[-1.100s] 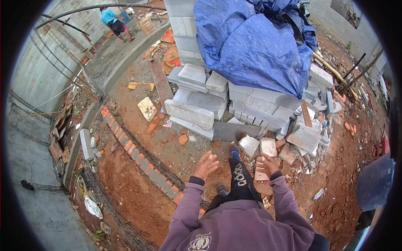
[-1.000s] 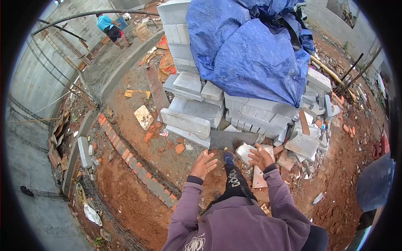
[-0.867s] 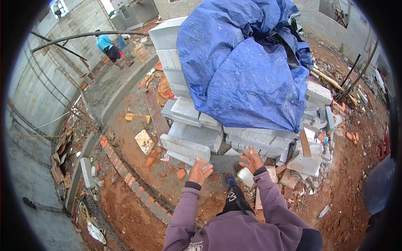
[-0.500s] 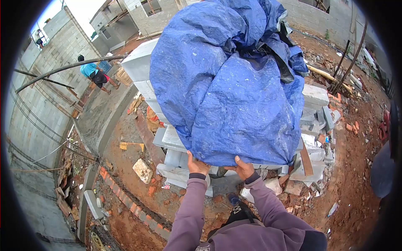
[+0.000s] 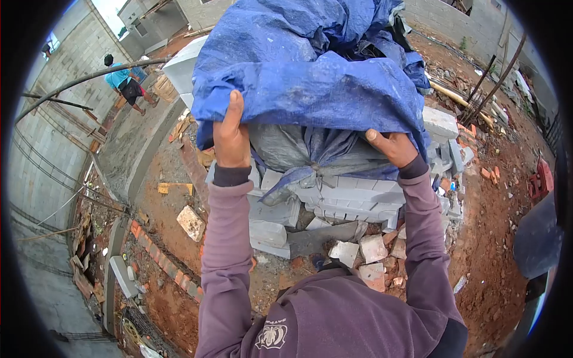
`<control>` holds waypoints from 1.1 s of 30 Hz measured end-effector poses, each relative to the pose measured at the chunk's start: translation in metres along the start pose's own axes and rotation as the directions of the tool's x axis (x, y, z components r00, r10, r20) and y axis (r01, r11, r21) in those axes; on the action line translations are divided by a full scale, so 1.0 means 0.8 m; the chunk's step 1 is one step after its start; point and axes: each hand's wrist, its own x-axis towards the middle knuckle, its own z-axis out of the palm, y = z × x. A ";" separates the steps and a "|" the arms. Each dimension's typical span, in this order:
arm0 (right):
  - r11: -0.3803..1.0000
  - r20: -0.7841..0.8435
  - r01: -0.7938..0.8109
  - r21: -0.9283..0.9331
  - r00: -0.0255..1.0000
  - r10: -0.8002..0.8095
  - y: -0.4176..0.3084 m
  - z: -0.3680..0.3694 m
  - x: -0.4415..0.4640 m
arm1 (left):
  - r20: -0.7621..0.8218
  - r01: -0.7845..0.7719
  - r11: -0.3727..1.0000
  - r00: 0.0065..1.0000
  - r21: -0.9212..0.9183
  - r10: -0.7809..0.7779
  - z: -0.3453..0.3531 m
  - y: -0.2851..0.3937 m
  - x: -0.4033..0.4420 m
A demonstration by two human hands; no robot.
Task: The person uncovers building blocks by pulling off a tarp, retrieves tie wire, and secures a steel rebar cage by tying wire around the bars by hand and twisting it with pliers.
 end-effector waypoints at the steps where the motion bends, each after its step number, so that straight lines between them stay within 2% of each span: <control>1: 0.995 0.021 -0.098 -0.028 0.995 0.099 -0.013 -0.017 0.014 | 0.078 0.002 0.999 0.997 0.051 -0.006 0.009 0.005 0.024; 2: 0.973 0.021 -0.201 -0.117 0.979 0.205 -0.014 -0.035 0.034 | 0.113 0.028 0.990 0.993 0.139 -0.044 0.015 0.007 0.047; 4: 0.850 -0.020 -0.398 -0.345 0.908 0.418 -0.004 -0.073 0.068 | 0.217 -0.074 0.961 0.976 0.266 0.015 0.043 0.015 0.081; 5: 0.928 0.055 -0.263 -0.263 0.956 0.287 -0.015 -0.063 0.061 | 0.213 -0.173 0.921 0.972 0.348 0.102 0.050 0.009 0.099; 6: 0.978 0.127 -0.127 -0.163 0.981 0.149 -0.026 -0.052 0.055 | 0.198 -0.152 0.928 0.976 0.341 0.087 0.049 0.007 0.107; 7: 0.930 0.206 -0.207 -0.304 0.939 0.276 -0.036 -0.043 0.042 | 0.184 -0.127 0.935 0.981 0.332 0.068 0.049 0.004 0.114; 8: 0.917 0.367 -0.230 -0.326 0.863 0.347 -0.058 -0.020 0.024 | 0.169 -0.096 0.942 0.985 0.321 0.042 0.047 -0.002 0.114; 9: 0.870 0.457 -0.378 -0.315 0.743 0.488 -0.055 0.008 -0.002 | 0.164 -0.097 0.940 0.985 0.327 0.044 0.044 -0.008 0.107; 10: 0.842 0.568 -0.476 -0.255 0.631 0.529 -0.043 0.044 -0.034 | 0.153 -0.110 0.938 0.986 0.329 0.062 0.041 -0.016 0.100; 11: 0.756 0.655 -0.605 -0.249 0.470 0.592 -0.012 0.079 -0.068 | 0.141 -0.125 0.936 0.987 0.330 0.082 0.039 -0.025 0.094; 12: 0.660 0.678 -0.715 -0.231 0.369 0.636 0.024 0.111 -0.103 | 0.131 -0.137 0.932 0.986 0.334 0.098 0.036 -0.030 0.086; 13: 0.613 0.571 -0.751 -0.247 0.398 0.718 0.083 0.138 -0.137 | 0.150 -0.142 0.920 0.984 0.366 0.093 0.034 -0.028 0.082; 14: 0.515 0.414 -0.857 -0.020 0.462 0.785 0.143 0.160 -0.162 | 0.174 -0.130 0.920 0.982 0.371 0.068 0.036 -0.020 0.082; 15: 0.413 0.292 -0.865 0.285 0.489 0.822 0.147 0.168 -0.167 | 0.188 -0.109 0.919 0.981 0.378 0.040 0.038 -0.010 0.080; 16: 0.307 0.171 -0.764 0.568 0.474 0.864 0.153 0.172 -0.165 | 0.200 -0.095 0.918 0.980 0.385 0.018 0.038 -0.001 0.081; 18: 0.346 0.057 -0.576 0.740 0.567 0.822 0.165 0.176 -0.145 | 0.257 -0.132 0.888 0.966 0.440 0.016 0.034 0.007 0.086; 20: 0.406 0.025 -0.503 0.763 0.651 0.758 0.190 0.164 -0.114 | 0.300 -0.128 0.888 0.954 0.443 -0.012 0.038 0.010 0.087; 21: 0.417 0.034 -0.434 0.798 0.724 0.689 0.179 0.149 -0.091 | 0.332 -0.196 0.866 0.942 0.460 0.037 0.034 0.001 0.095; 23: 0.457 0.014 -0.272 0.847 0.871 0.492 0.170 0.113 -0.035 | 0.332 -0.237 0.861 0.939 0.450 0.085 0.037 0.002 0.095; 24: 0.389 0.004 -0.225 0.893 0.869 0.494 0.106 0.102 -0.002 | 0.335 -0.238 0.862 0.938 0.447 0.085 0.040 -0.002 0.088; 25: 0.508 -0.118 -0.123 0.852 0.901 0.417 0.059 0.091 0.033 | 0.401 -0.311 0.835 0.908 0.454 0.121 0.063 0.033 0.082; 26: 0.531 -0.165 -0.083 0.843 0.901 0.402 0.056 0.073 0.067 | 0.342 -0.309 0.796 0.930 0.520 0.138 0.068 0.042 0.080; 27: 0.449 -0.114 -0.072 0.891 0.921 0.373 0.057 0.048 0.107 | 0.312 -0.252 0.848 0.944 0.466 0.110 0.071 0.047 0.080; 28: 0.465 -0.140 -0.040 0.885 0.928 0.347 0.039 0.031 0.139 | 0.285 -0.199 0.892 0.955 0.407 0.083 0.075 0.052 0.083; 29: 0.517 -0.237 0.100 0.850 0.949 0.207 0.014 0.021 0.167 | 0.341 -0.215 0.901 0.937 0.377 0.081 0.083 0.063 0.081; 30: 0.521 -0.279 0.170 0.836 0.950 0.138 -0.005 0.013 0.192 | 0.394 -0.228 0.909 0.916 0.349 0.078 0.087 0.073 0.079; 31: 0.523 -0.302 0.201 0.828 0.946 0.115 -0.019 0.006 0.207 | 0.338 -0.057 0.921 0.937 0.386 -0.084 0.061 0.058 0.088; 32: 0.524 -0.324 0.230 0.820 0.942 0.094 -0.030 0.002 0.220 | 0.343 -0.179 0.790 0.938 0.586 -0.042 0.063 0.058 0.085; 33: 0.525 -0.331 0.240 0.817 0.940 0.086 -0.035 0.000 0.228 | 0.317 -0.227 0.732 0.948 0.642 0.016 0.072 0.053 0.060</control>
